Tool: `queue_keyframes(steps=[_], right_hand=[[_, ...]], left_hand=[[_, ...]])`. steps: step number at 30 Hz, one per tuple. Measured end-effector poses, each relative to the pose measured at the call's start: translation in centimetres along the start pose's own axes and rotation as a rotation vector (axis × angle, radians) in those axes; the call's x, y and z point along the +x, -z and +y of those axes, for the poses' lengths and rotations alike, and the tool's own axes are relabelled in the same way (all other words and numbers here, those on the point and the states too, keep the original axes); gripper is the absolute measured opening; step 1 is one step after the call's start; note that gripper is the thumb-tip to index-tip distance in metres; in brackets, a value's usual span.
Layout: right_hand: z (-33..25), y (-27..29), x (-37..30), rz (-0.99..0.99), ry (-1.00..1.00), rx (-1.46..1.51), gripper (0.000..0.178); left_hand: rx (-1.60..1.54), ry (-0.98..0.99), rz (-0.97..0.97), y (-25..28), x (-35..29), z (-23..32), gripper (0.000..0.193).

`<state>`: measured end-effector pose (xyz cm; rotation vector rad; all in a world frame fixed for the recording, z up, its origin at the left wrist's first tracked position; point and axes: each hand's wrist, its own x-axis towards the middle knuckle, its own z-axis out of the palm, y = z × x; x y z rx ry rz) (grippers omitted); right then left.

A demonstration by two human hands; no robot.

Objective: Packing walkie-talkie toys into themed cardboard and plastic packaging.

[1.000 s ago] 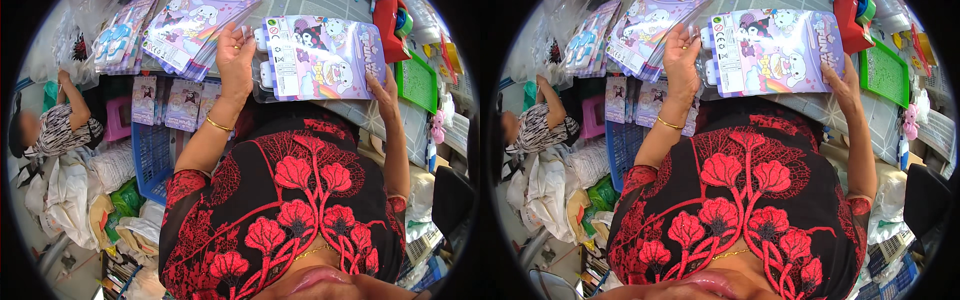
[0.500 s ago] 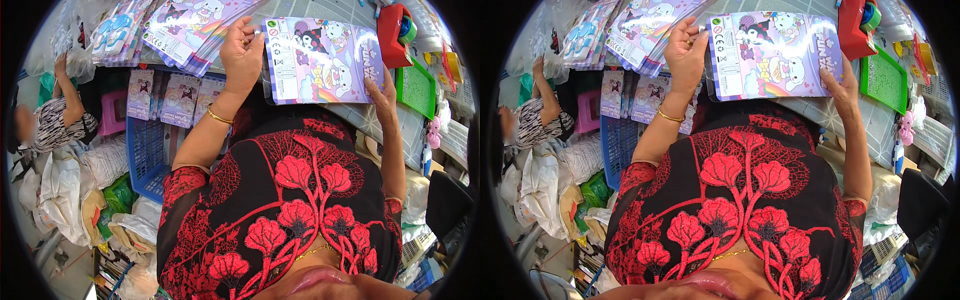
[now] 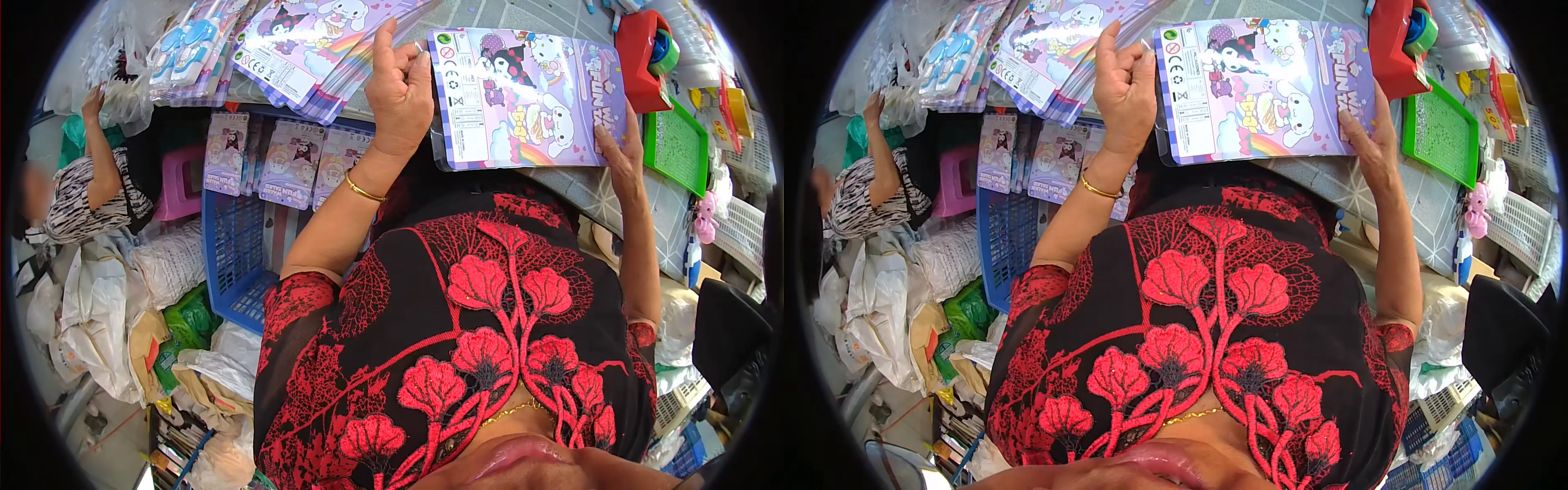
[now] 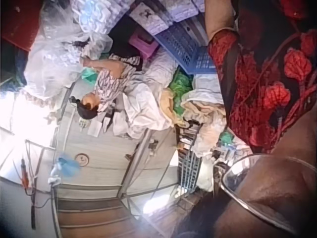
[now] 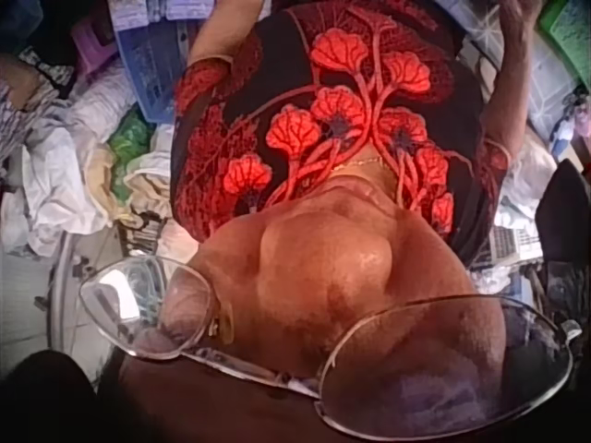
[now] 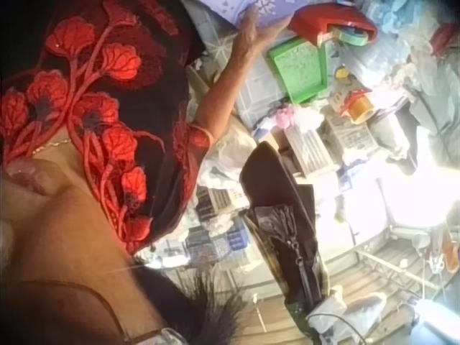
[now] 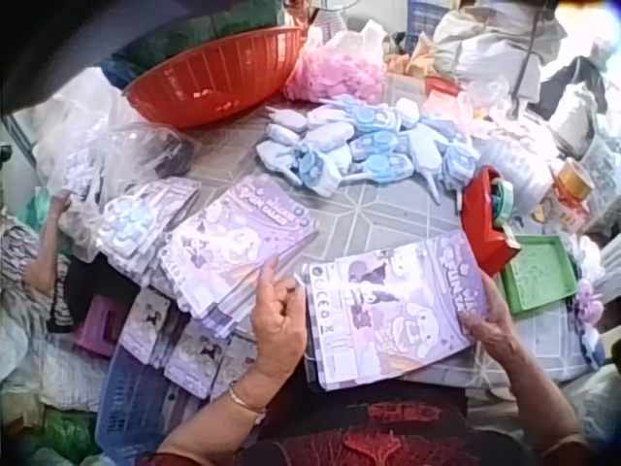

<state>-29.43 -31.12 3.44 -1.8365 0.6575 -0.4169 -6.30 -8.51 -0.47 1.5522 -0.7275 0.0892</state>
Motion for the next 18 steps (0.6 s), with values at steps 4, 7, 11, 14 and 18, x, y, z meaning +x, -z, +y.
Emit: queue_keyframes(steps=[4, 7, 11, 14, 18], right_hand=[[0.1, -0.3, 0.1, 0.003, -0.013, 0.056, 0.065], [0.2, -0.3, 0.3, 0.001, -0.029, 0.104, 0.065], [0.3, -0.2, 0.5, 0.005, -0.037, 0.11, 0.065], [0.6, 0.0, 0.7, -0.015, -0.089, 0.18, 0.062], [0.6, 1.0, 1.3, -0.058, -0.183, 0.354, 0.044]], left_hand=[[0.009, 0.002, -0.01, 0.0, -0.1, -0.1, 0.051], [0.005, -0.018, -0.009, 0.0, -0.2, -0.4, 0.052], [-0.018, 0.016, -0.014, -0.2, -0.2, -0.3, 0.053], [-0.025, 0.025, -0.022, -0.1, -0.1, -0.3, 0.054], [-0.081, 0.066, -0.037, 0.0, -0.1, -0.5, 0.056]])
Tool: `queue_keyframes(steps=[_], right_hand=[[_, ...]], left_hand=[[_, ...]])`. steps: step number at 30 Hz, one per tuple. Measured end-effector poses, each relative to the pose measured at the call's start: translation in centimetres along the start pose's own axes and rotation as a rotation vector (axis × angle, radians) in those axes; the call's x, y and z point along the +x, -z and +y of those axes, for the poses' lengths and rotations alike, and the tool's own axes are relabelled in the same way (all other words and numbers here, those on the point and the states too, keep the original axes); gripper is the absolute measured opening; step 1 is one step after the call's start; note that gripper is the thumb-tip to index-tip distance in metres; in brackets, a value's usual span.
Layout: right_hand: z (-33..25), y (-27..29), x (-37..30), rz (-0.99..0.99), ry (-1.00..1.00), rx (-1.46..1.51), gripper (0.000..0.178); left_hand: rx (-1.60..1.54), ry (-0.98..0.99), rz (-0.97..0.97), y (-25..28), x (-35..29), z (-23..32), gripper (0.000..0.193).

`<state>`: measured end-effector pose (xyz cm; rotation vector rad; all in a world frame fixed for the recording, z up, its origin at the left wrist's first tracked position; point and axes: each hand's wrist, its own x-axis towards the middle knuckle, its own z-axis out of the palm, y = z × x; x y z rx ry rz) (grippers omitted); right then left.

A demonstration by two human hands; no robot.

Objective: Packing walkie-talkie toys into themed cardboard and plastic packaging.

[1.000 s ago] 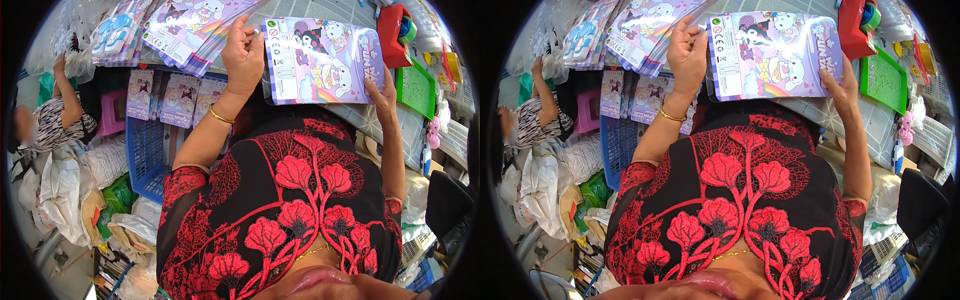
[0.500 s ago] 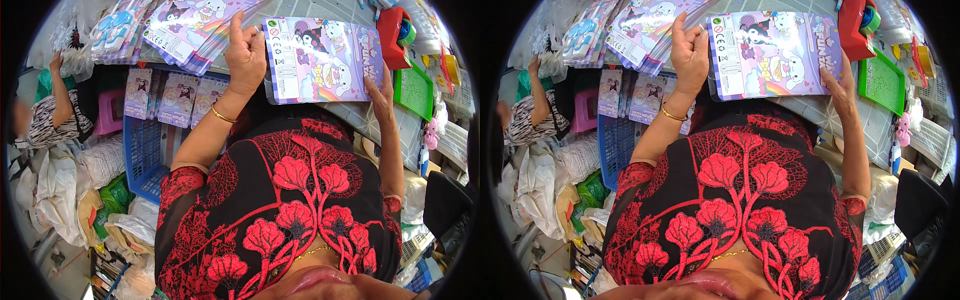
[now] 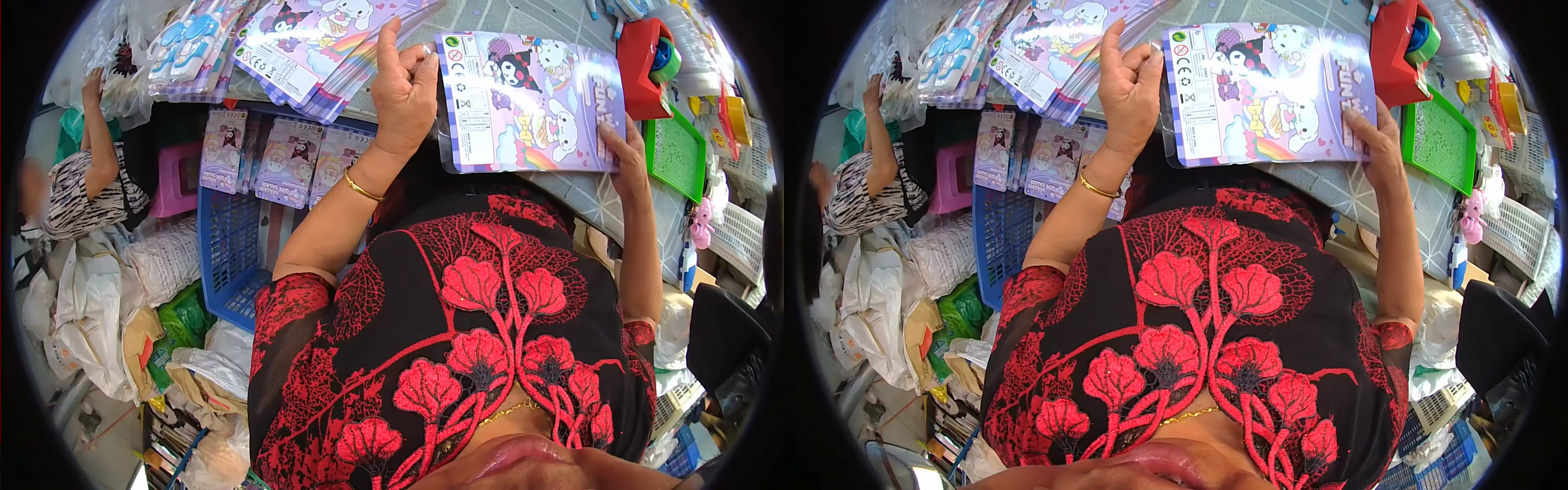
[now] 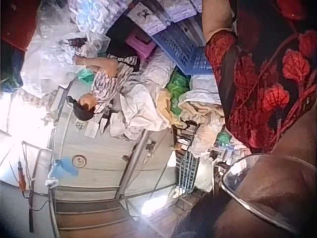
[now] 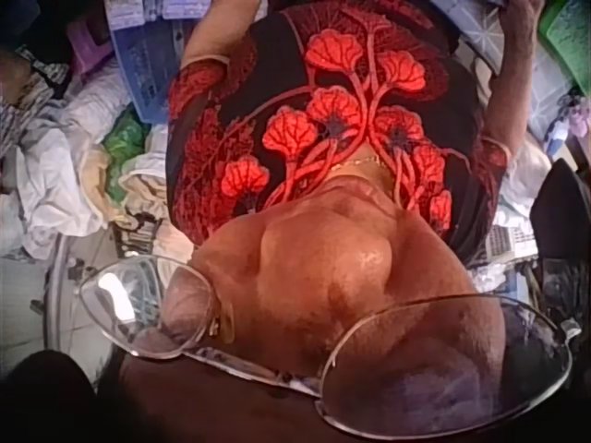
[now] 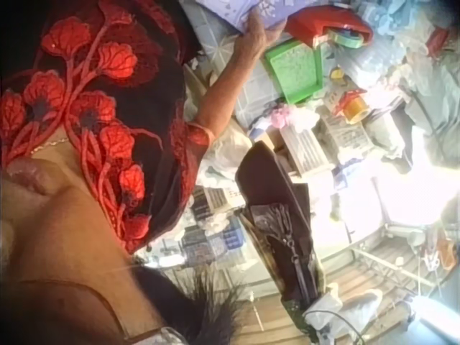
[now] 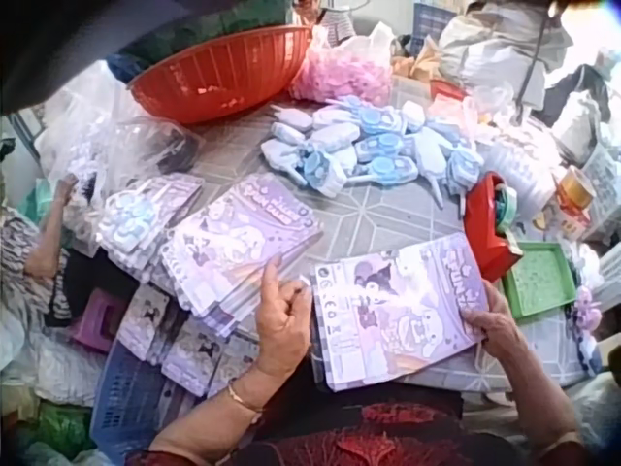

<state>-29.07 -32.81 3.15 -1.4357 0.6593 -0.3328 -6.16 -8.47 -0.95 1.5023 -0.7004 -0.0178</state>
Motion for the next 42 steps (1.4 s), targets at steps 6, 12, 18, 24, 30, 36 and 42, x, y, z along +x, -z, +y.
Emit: queue_keyframes(steps=[6, 12, 18, 24, 30, 36, 42], right_hand=[[-1.0, 0.4, 0.7, 0.05, -0.247, 0.1, 0.02], [-1.4, 0.9, 0.9, 0.055, -0.259, 0.044, 0.02], [-1.7, 0.5, 0.8, 0.052, -0.227, 0.02, 0.021], [-1.2, 0.6, 1.0, 0.092, -0.233, 0.018, 0.021], [-1.3, 0.1, 1.2, 0.121, -0.222, -0.022, 0.024], [-0.3, 0.9, 1.3, 0.127, -0.218, -0.012, 0.024], [0.0, 1.0, 1.5, 0.121, -0.214, 0.007, 0.025]], left_hand=[[0.007, -0.016, -0.008, -0.1, 0.3, 0.1, 0.057], [-0.01, 0.002, -0.034, -0.2, 0.2, 0.7, 0.057], [-0.069, -0.001, -0.04, -0.1, 0.0, 1.0, 0.049], [-0.103, 0.067, -0.075, -0.4, -0.1, 2.7, 0.052], [-0.209, 0.16, -0.101, 0.3, 0.8, 0.7, 0.052], [0.19, -0.207, -0.16, 3.0, -3.9, 3.3, 0.014], [0.204, -0.261, -0.391, 4.6, -3.7, 5.0, 0.02]])
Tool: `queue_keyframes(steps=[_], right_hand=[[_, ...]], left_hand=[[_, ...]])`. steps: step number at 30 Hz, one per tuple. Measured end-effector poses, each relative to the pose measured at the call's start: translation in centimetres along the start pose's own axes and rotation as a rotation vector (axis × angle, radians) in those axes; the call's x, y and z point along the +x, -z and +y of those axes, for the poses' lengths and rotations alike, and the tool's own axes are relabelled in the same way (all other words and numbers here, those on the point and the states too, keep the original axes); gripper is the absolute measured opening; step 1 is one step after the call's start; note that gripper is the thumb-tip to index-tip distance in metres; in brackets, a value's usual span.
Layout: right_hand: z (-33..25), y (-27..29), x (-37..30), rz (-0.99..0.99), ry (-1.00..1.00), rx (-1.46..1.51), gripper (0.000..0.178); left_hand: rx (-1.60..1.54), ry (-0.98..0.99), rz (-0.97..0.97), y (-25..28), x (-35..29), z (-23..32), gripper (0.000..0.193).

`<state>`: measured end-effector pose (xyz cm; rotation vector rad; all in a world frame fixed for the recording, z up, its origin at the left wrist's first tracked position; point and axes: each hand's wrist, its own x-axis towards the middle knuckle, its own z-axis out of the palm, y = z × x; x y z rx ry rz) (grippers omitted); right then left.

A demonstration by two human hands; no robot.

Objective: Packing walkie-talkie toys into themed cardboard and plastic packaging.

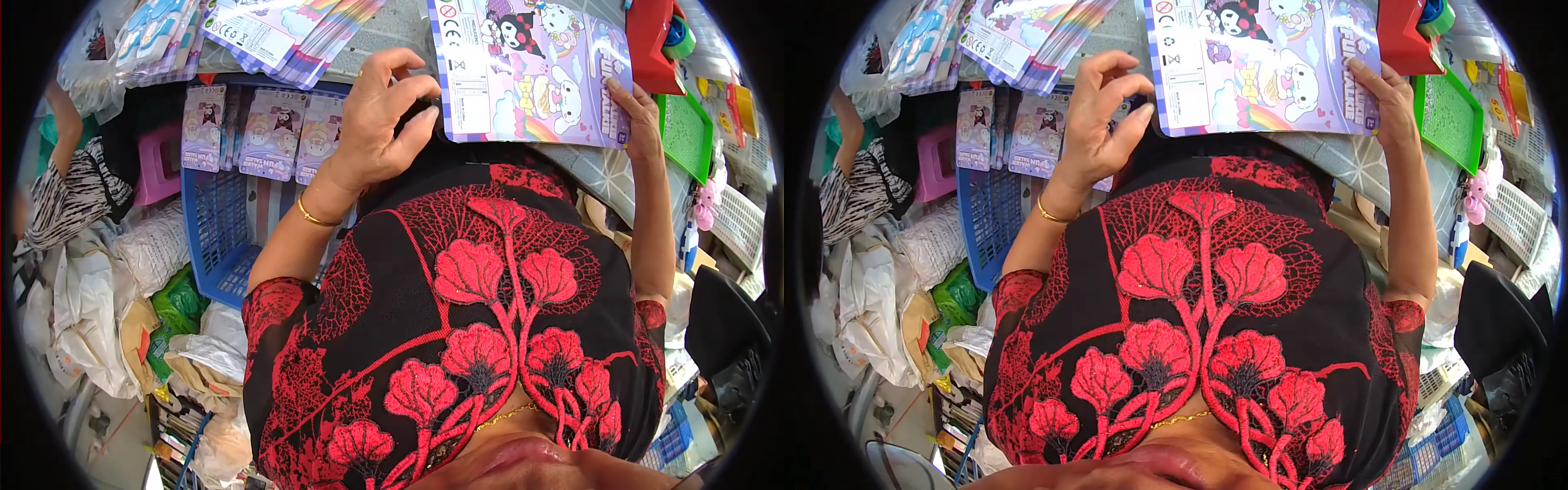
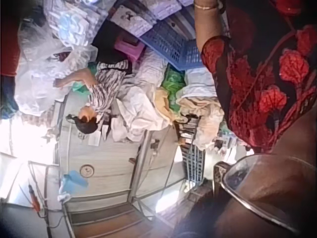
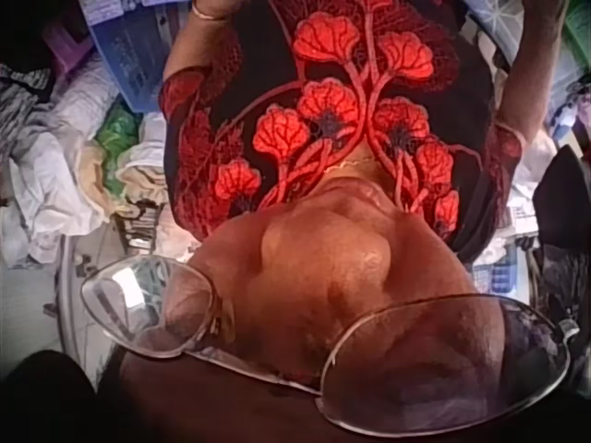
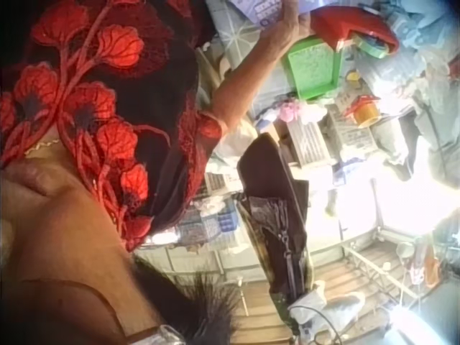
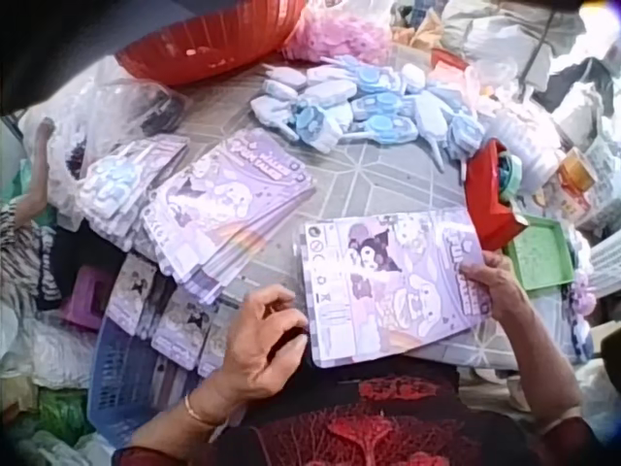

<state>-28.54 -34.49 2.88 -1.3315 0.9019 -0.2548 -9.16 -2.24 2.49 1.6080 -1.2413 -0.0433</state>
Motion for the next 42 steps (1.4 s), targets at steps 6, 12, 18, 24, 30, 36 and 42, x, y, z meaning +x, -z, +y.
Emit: queue_keyframes(steps=[6, 12, 18, 24, 30, 36, 42], right_hand=[[-0.2, -0.4, 0.3, 0.018, -0.014, -0.034, 0.026], [-0.5, -0.7, 0.3, 0.0, -0.026, -0.061, 0.025], [-0.5, -0.8, 0.0, 0.014, -0.03, -0.062, 0.024], [-0.5, -1.1, -0.9, 0.049, -0.004, -0.04, 0.023], [0.0, -0.9, -2.2, 0.084, 0.012, 0.025, 0.025], [0.0, -0.8, -2.6, 0.102, 0.012, 0.04, 0.024], [-0.5, -1.6, -3.2, 0.117, 0.002, 0.096, 0.022]], left_hand=[[-0.143, 0.009, -0.179, 1.5, -0.1, -0.5, 0.025], [-0.381, 0.043, -0.303, 1.8, 0.5, -0.8, 0.024], [-0.401, 0.099, -0.293, 1.3, 0.6, -0.6, 0.033], [-0.278, 0.085, -0.162, 0.0, 0.1, -0.9, 0.035], [-0.239, 0.189, 0.042, -1.1, -0.3, -0.4, 0.031], [-0.42, 0.286, 0.047, -2.0, -0.7, -0.6, 0.028], [-0.196, 0.193, 0.002, -1.7, -0.4, -0.5, 0.026]])
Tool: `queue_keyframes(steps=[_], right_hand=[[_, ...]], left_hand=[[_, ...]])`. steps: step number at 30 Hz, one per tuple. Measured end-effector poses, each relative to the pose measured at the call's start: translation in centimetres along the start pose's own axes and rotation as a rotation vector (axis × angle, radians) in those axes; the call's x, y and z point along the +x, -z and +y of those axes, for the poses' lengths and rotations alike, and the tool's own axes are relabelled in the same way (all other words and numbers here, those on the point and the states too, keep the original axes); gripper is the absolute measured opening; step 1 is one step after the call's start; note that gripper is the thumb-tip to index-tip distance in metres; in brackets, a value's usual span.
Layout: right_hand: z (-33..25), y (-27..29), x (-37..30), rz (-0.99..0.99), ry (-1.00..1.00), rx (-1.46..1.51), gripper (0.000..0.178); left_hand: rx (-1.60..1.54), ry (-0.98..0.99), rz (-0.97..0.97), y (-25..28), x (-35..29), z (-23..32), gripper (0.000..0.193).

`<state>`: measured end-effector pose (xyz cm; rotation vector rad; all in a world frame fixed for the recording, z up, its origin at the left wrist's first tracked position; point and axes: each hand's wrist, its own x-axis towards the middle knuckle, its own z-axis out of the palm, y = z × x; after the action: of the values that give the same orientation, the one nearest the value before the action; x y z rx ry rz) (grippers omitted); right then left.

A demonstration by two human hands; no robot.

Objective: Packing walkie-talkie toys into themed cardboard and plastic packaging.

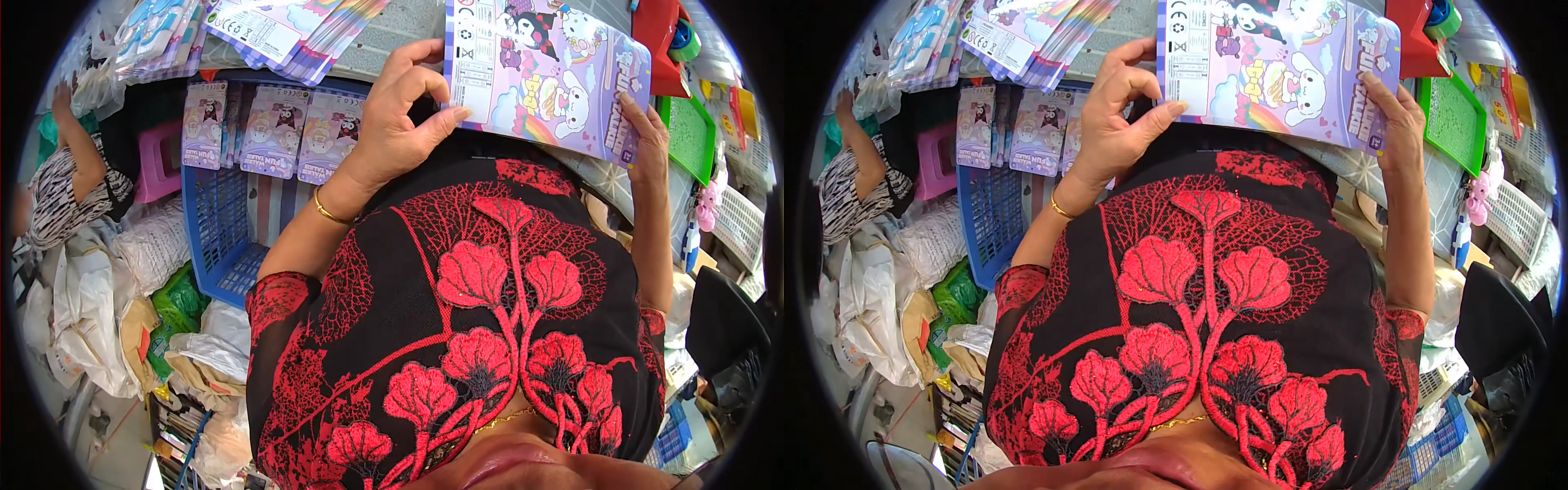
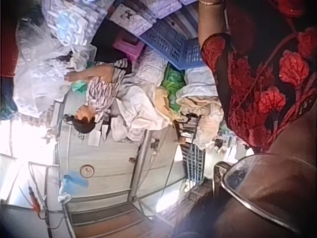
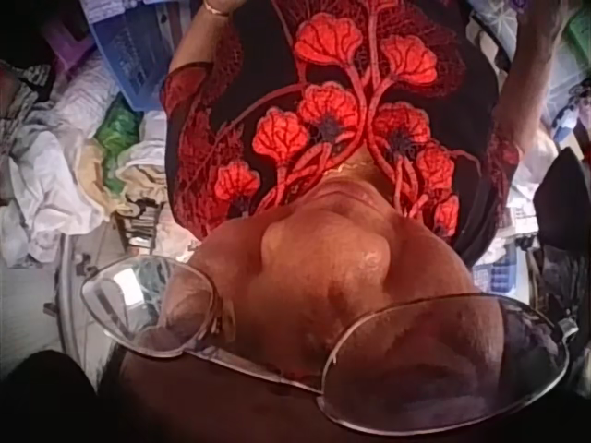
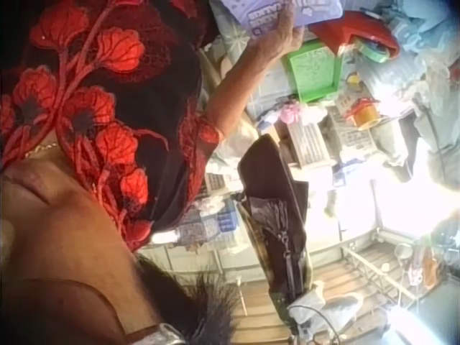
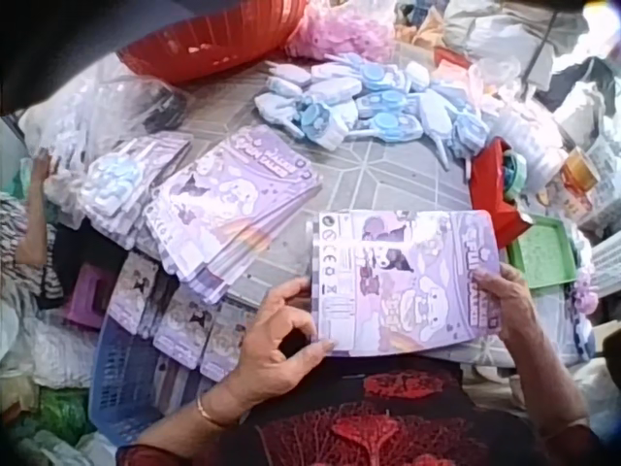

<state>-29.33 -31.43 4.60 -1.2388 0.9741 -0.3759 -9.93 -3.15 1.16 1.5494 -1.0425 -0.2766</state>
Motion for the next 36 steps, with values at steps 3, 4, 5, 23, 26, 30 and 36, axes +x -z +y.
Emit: queue_keyframes(steps=[3, 4, 5, 23, 26, 30, 36], right_hand=[[0.1, 0.2, 0.0, 0.027, -0.021, -0.01, 0.022], [0.3, 0.4, 0.2, 0.039, -0.046, -0.023, 0.022], [0.5, 0.8, 0.2, 0.028, -0.039, -0.023, 0.023], [0.2, 0.5, 0.6, -0.012, -0.076, -0.007, 0.026], [0.5, 1.0, 1.0, -0.023, -0.078, 0.006, 0.026], [0.3, 0.6, 0.9, 0.005, -0.077, 0.002, 0.024], [0.1, 0.3, 0.0, 0.035, -0.085, -0.014, 0.022]], left_hand=[[-0.168, 0.094, -0.008, -0.2, 0.0, -0.4, 0.029], [-0.168, 0.09, -0.005, -0.4, 0.1, -0.3, 0.029], [-0.301, 0.135, 0.037, -0.7, 0.3, -0.1, 0.033], [-0.389, 0.139, 0.13, -0.2, 0.3, -0.7, 0.025], [-0.359, 0.113, 0.137, 0.0, 0.4, -0.9, 0.023], [-0.326, 0.115, 0.16, 0.0, 0.6, -0.6, 0.022], [-0.288, 0.159, 0.072, 0.9, 1.2, 0.6, 0.028]])
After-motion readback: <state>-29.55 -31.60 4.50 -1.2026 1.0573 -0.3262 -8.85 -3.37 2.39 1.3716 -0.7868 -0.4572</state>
